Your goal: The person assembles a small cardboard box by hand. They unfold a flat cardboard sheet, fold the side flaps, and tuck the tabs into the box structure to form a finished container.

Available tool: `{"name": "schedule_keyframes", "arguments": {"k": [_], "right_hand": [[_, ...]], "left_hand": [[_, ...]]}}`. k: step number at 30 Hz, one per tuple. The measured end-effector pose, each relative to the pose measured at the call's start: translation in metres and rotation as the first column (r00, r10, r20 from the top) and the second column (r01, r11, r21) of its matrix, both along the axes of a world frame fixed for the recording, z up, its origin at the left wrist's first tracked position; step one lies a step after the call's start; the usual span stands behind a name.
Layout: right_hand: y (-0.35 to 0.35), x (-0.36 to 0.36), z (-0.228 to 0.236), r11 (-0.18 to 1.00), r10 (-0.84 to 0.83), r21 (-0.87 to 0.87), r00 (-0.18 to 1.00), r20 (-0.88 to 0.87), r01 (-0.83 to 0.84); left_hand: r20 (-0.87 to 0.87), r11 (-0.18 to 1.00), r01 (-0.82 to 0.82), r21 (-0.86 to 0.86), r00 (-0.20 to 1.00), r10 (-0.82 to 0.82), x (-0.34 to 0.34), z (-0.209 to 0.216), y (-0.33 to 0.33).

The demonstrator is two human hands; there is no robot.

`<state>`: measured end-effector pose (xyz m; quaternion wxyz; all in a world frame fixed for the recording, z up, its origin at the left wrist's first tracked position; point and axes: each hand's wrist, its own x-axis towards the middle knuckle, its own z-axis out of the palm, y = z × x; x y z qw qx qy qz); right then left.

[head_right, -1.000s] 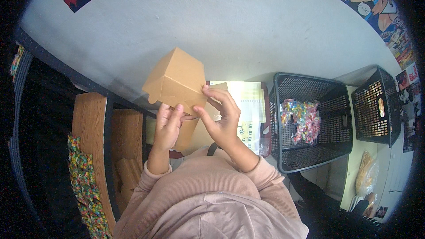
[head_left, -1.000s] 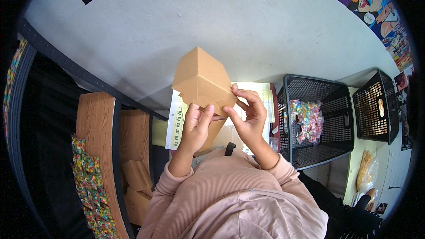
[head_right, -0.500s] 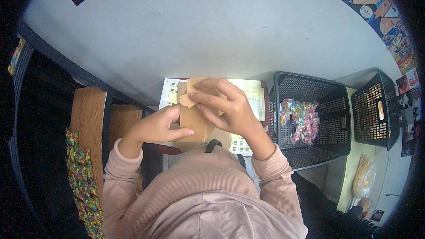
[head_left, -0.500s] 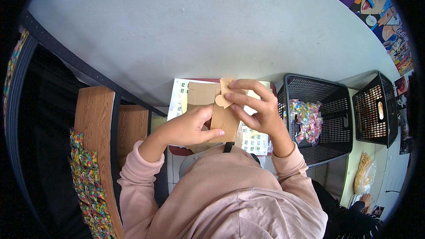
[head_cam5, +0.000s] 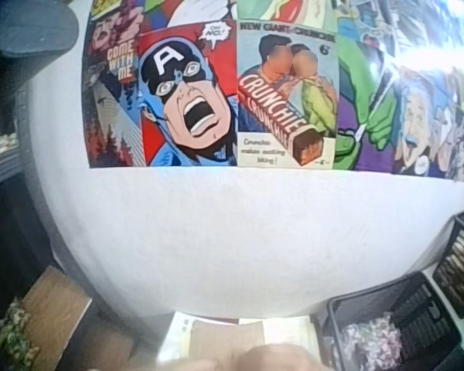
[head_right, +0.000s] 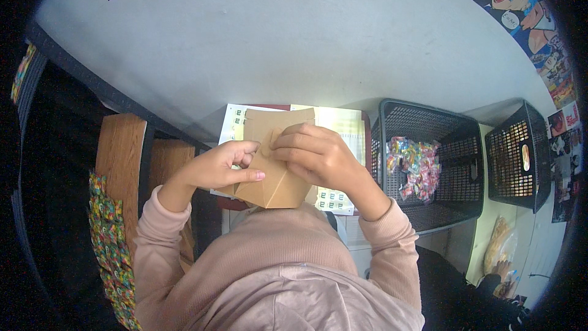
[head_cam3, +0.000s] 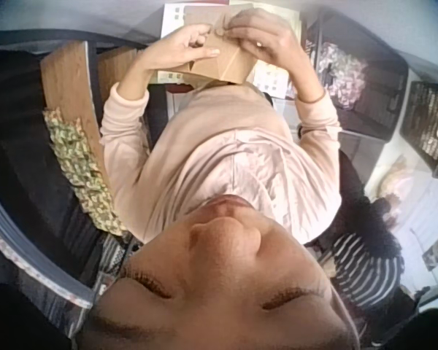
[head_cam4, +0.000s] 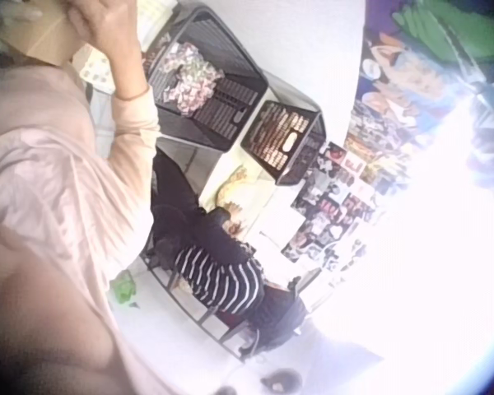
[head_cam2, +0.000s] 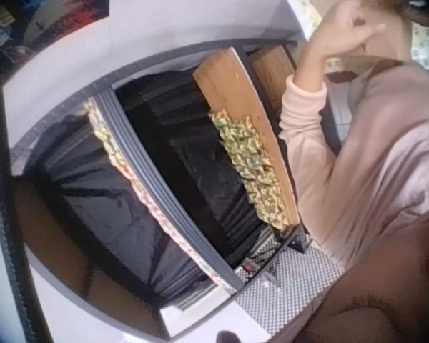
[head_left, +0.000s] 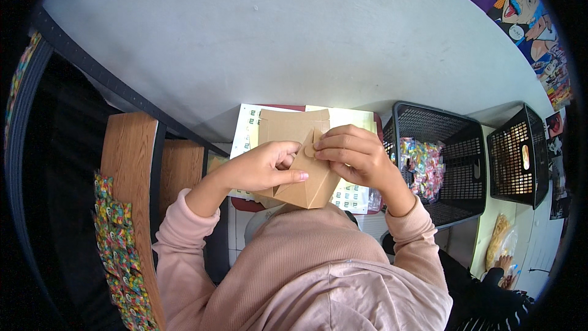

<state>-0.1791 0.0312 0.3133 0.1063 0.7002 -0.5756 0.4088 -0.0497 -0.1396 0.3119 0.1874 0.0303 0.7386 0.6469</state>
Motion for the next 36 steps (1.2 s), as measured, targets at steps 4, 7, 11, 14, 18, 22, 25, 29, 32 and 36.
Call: {"name": "schedule_keyframes", "arguments": {"k": [4, 7, 11, 14, 18, 22, 25, 29, 32, 36], "right_hand": [[0.002, 0.001, 0.003, 0.998, 0.023, 0.058, 1.000, -0.020, -0.021], [0.003, 0.007, 0.009, 0.983, -0.065, 0.168, 0.997, -0.033, 0.070], [0.004, 0.001, 0.001, 0.985, -0.014, 0.168, 0.996, -0.088, 0.029], [0.005, -0.004, -0.003, 0.989, -0.019, 0.142, 0.994, -0.104, 0.034], [0.002, -0.002, -0.006, 0.995, -0.047, 0.081, 0.990, -0.133, 0.058], [0.003, 0.002, -0.009, 0.988, -0.042, 0.142, 0.991, -0.126, 0.060], [0.003, 0.003, -0.015, 0.993, -0.038, 0.100, 0.980, -0.193, 0.058], [-0.005, 0.005, -0.027, 0.995, -0.061, 0.068, 0.972, -0.227, 0.078], [-0.005, 0.006, -0.032, 0.999, -0.018, 0.033, 0.981, -0.192, 0.025], [-0.006, 0.007, -0.032, 0.998, -0.002, -0.061, 0.982, -0.191, -0.009]], "left_hand": [[0.066, 0.997, -0.007, 0.073, 0.998, 0.002, 0.001, -0.003, 0.000], [0.058, 0.986, -0.077, 0.146, 0.996, 0.069, 0.001, -0.002, 0.004], [-0.005, 0.976, -0.139, 0.168, 0.990, 0.142, 0.002, -0.005, 0.007], [-0.026, 0.972, -0.206, 0.110, 0.977, 0.210, 0.001, -0.004, 0.009], [-0.056, 0.965, -0.258, -0.039, 0.965, 0.256, 0.002, 0.004, 0.009], [-0.183, 0.908, -0.291, -0.301, 0.952, 0.245, 0.004, 0.003, 0.003], [-0.126, 0.885, -0.253, -0.392, 0.967, 0.221, 0.003, 0.017, 0.000], [-0.166, 0.891, -0.314, -0.329, 0.948, 0.273, 0.005, 0.002, 0.000], [-0.154, 0.885, -0.342, -0.316, 0.939, 0.308, 0.003, -0.004, 0.001], [-0.157, 0.883, -0.355, -0.305, 0.934, 0.321, 0.003, -0.001, 0.002]]}}
